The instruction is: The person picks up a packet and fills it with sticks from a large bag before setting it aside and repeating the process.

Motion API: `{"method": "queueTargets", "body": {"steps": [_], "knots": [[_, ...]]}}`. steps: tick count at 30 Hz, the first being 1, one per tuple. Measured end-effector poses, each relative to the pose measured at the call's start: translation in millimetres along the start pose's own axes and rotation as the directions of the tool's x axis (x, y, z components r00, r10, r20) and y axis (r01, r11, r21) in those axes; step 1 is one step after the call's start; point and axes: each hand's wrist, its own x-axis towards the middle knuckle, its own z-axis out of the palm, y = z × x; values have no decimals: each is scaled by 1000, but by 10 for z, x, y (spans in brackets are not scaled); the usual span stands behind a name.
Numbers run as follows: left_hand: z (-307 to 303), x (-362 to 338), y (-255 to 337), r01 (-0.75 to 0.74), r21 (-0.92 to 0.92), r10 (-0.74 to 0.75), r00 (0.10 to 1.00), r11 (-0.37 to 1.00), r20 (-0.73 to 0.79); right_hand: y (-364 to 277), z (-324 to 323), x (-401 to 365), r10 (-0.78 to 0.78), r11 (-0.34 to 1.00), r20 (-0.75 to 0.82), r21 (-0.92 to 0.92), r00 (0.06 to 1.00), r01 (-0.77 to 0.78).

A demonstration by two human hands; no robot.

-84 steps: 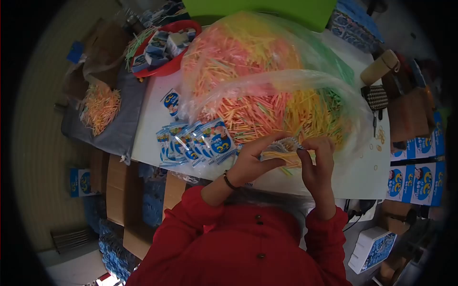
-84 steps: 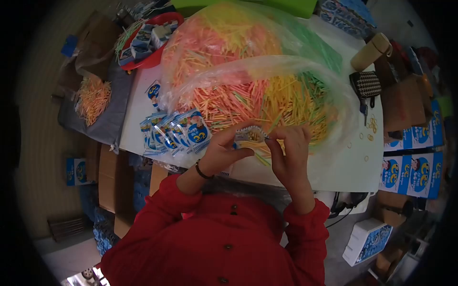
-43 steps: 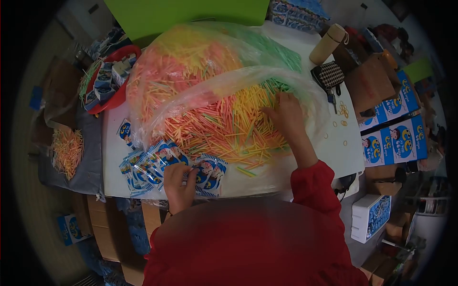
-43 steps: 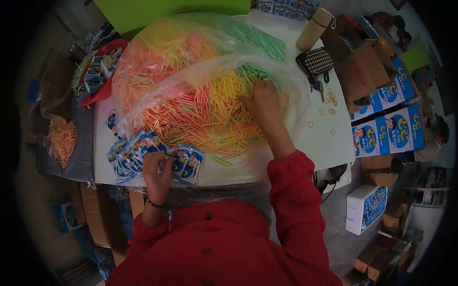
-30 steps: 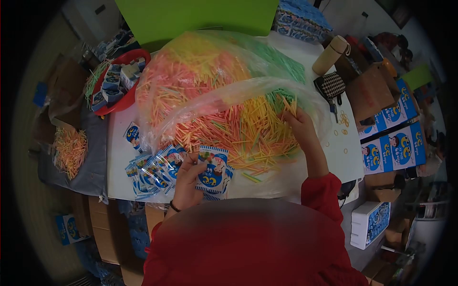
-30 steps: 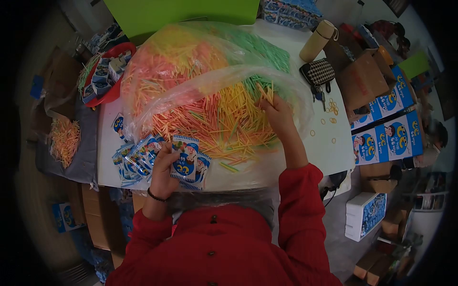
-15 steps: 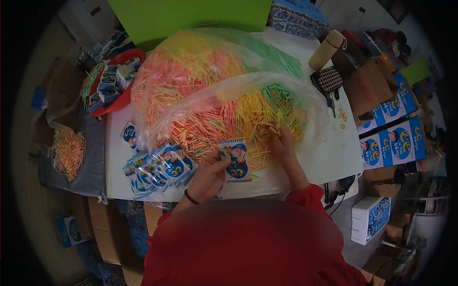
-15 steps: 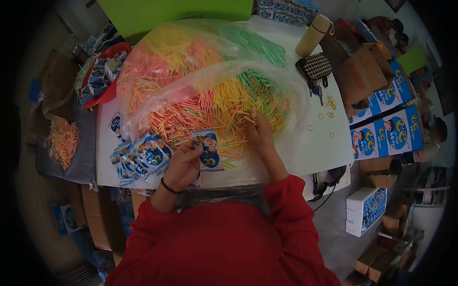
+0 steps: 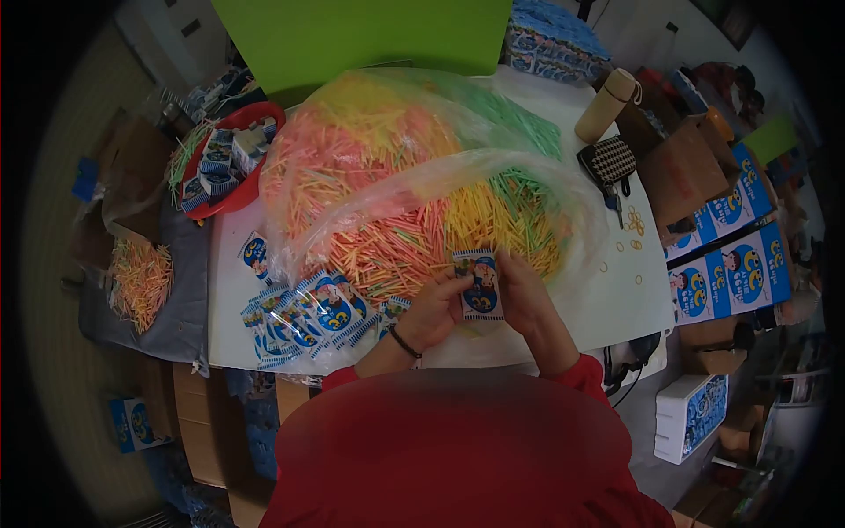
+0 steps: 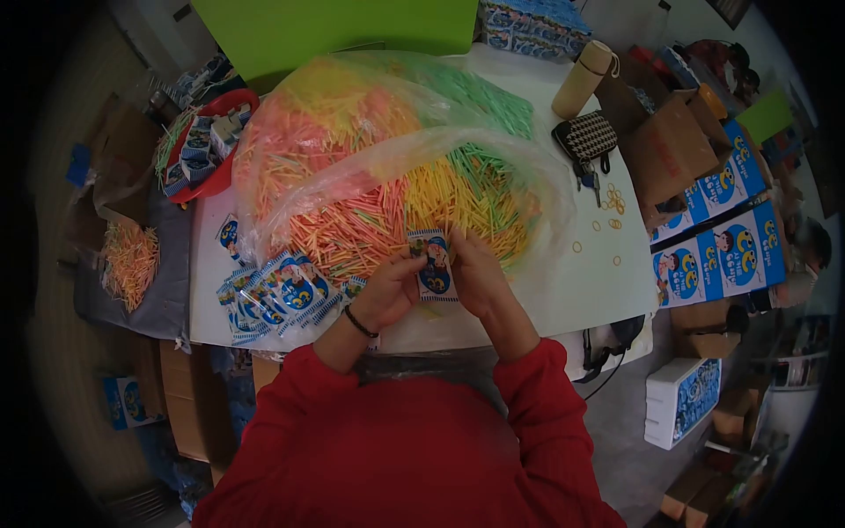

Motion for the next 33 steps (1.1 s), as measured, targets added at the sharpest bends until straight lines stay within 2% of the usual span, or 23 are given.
{"method": "queueTargets", "body": {"steps": [1,2,3,4,5,6,7,9,10,12,13,15,16,17,18,19,21,22,24,26,27,31,33], "knots": [[-18,-10,-3,-25,25,26,999,999,-25,45,-17,-5,-1,1000,-3,6,1000,1],[-37,-31,-6,-20,27,20,999,999,-27,95,-40,-4,-127,990,-21,-66,992,126],[24,-76,30,-93,130,97,995,987,-23,130,-64,3,-251,959,-29,-143,968,244],[80,-128,63,-166,229,173,985,959,-13,132,-94,9,-246,961,-31,-142,969,239],[126,-174,112,-165,228,174,985,959,-17,102,-135,22,-397,856,-12,-365,918,366],[169,-217,175,-217,349,244,969,912,-35,73,-189,28,-533,685,43,-564,845,461],[179,-244,225,-259,464,314,949,847,-42,103,-353,64,-535,684,43,-563,844,463],[107,-282,302,-261,528,326,945,808,-31,181,-599,138,-549,400,147,-818,823,413],[72,-304,319,-261,586,341,940,767,-28,181,-625,153,-546,401,147,-819,825,411],[24,-332,341,-232,561,324,944,795,-68,173,-618,138,-631,84,378,-835,678,543],[18,-322,362,-215,537,311,946,816,-93,136,-576,109,-632,85,376,-835,677,544],[43,-328,376,-159,481,258,955,862,-148,47,-498,51,-450,605,-13,-740,893,294],[59,-323,379,-104,416,203,958,903,-201,6,-477,51,-454,604,-14,-740,891,296],[73,-305,379,-106,417,203,959,903,-195,-49,-459,68,-447,812,-88,-458,890,363],[87,-290,368,-105,372,176,971,922,-162,-91,-455,82,-414,909,-155,-116,897,400],[100,-282,351,-100,326,149,980,940,-129,-116,-502,107,-417,908,-157,-118,895,402],[115,-230,265,-49,235,74,993,971,-95,-162,-621,172,-171,948,98,286,980,137],[112,-195,215,7,146,1,998,989,-59,-181,-466,121,-178,947,99,286,979,144],[52,-119,97,11,172,-10,1000,985,-5,-118,-129,-13,-91,989,-28,111,995,94],[16,-69,20,21,200,-33,998,980,55,-102,-22,-63,-56,989,-17,133,998,58],[10,-55,-8,29,173,-32,999,985,16,-94,-5,-81,-12,988,-3,152,1000,12],[-1,-28,-77,20,178,-4,996,984,-87,16,-105,-86,-61,984,-22,167,998,64],[-25,-51,-47,34,228,-24,999,973,-45,14,-59,-169,65,991,-25,-115,998,-67]]}}
